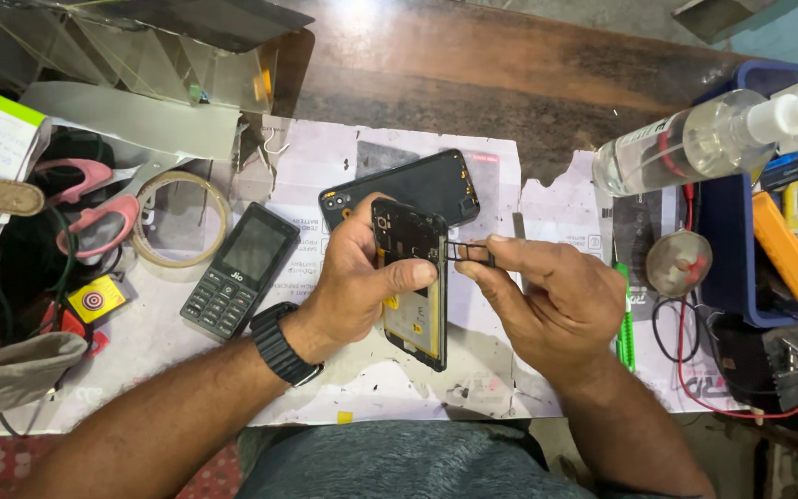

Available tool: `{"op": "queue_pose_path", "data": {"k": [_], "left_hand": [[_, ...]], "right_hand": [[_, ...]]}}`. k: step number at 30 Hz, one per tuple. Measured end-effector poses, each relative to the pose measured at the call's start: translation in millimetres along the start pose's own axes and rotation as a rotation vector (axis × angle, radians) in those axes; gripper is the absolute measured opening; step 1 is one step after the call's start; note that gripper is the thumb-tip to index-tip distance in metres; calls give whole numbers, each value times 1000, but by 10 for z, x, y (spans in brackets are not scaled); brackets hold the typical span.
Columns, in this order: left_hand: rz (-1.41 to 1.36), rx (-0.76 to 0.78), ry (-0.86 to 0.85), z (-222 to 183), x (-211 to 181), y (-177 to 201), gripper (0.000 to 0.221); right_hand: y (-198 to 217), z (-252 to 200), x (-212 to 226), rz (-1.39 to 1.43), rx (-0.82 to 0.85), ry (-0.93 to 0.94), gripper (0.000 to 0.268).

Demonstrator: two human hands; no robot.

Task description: The person uses a plastic prying tool to separate the back cover of a smartphone. After opening the device, they remove the SIM card tray using a small metal tool and a green utility knife. The person then places the SIM tray into the empty back cover and sets the components on the workbench.

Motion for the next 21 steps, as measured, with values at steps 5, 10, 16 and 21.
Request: {"op": "queue_pose_path", "data": {"k": [5,10,16,21], "left_hand": [[-43,8,4,2,27,1,43],[-120,6,14,9,5,-27,48],[-108,9,12,17,-10,-17,48],[-3,3,-17,-2,1,4,45]], "right_hand": [[11,25,35,-61,0,23,31],[4,39,78,-69,32,90,30],[7,72,112,-69,55,132,29],[63,96,186,-79,82,138,29]]}}
Point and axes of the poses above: each hand's wrist, its own z-axis towards the middle knuckle, its own y-axis out of the back of the hand, x = y × z, the point moved 3 cm from there along z, towards the middle knuckle, and after that the axes turned 1 degree about x, right-handed, at the moved point
